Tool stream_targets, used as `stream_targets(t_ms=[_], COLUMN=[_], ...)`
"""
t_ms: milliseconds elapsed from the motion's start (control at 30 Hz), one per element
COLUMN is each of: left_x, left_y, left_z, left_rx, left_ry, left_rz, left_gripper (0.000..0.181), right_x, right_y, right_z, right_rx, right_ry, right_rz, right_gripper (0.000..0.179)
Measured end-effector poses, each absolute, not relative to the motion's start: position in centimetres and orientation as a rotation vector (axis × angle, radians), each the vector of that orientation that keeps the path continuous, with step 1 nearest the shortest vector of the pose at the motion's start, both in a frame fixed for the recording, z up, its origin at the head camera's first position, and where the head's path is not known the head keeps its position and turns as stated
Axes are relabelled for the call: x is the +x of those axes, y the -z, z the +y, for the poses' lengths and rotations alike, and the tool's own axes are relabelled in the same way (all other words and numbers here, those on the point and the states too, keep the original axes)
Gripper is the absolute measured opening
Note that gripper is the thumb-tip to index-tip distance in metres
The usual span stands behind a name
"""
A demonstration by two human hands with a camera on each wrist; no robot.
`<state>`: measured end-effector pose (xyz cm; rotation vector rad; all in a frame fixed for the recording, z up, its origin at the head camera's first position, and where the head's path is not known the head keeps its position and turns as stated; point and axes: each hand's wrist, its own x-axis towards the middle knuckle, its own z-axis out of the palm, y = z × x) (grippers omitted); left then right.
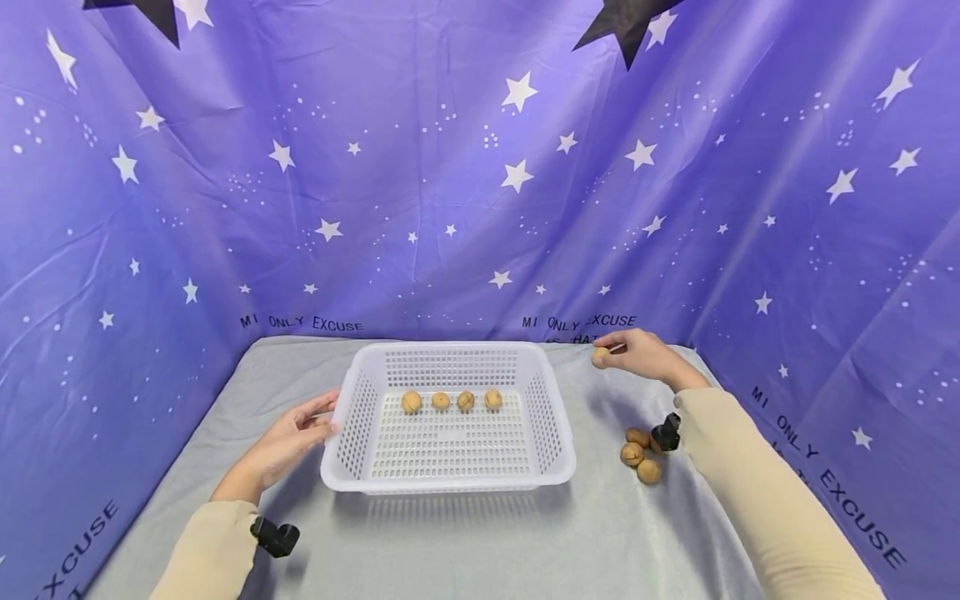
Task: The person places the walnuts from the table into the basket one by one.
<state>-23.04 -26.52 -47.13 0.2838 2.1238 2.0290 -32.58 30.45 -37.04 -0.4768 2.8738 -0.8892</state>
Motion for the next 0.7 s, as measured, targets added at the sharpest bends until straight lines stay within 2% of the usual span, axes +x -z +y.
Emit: stream_targets(t_ms=[367, 700], left_x=[-23.1, -23.1], left_y=[47.1, 47.2], left_z=[-26.4, -26.5], left_rx=[0.277, 0.266], left_ry=[-2.023, -2.024], left_rz=[2.141, 2.151], left_gripper=[0.073, 0.073], right_x=[-33.1, -33.3], right_y=[34.7, 36.1], right_z=[21.8, 14.1], right_rx=[-0.719, -0.824], right_ry=[0.914, 0.896], right_rz=[2.811, 2.679], right_gripper=[0.042, 0.041])
